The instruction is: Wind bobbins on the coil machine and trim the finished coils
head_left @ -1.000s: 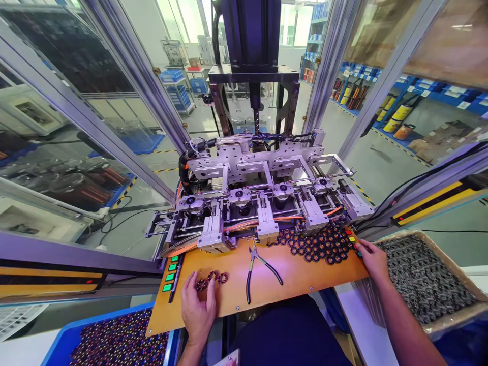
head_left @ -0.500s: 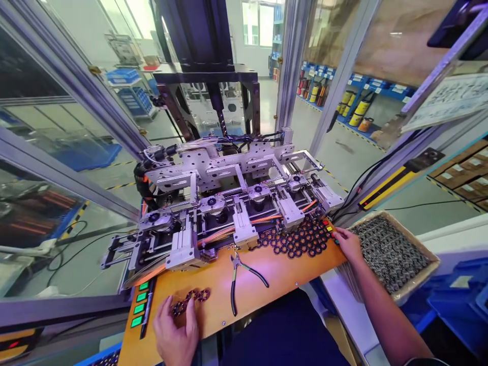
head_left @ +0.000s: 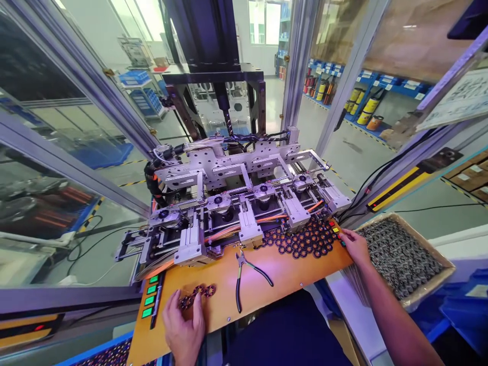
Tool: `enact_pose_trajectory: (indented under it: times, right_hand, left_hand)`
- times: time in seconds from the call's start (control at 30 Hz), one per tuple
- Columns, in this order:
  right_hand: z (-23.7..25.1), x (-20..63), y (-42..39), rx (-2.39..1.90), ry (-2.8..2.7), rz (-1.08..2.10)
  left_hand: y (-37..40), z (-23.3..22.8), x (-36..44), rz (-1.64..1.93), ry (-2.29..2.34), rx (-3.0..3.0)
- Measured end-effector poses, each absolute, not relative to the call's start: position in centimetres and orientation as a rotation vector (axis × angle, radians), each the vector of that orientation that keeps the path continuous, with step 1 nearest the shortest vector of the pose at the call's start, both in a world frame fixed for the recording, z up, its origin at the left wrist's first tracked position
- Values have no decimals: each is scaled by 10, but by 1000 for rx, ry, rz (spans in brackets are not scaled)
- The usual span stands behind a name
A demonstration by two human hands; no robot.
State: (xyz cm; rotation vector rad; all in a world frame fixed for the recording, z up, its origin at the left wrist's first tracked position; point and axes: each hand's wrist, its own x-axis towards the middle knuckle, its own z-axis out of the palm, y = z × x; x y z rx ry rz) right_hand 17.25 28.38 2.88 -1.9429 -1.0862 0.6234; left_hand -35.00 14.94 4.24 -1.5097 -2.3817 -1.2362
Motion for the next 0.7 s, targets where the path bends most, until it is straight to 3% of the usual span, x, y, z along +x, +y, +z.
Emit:
enact_pose_trajectory:
  times: [0.7]
  right_hand:
    - [41, 172, 286, -1964, -1061, 516]
  left_hand:
    - [146, 35, -351, -1317, -2351, -1474]
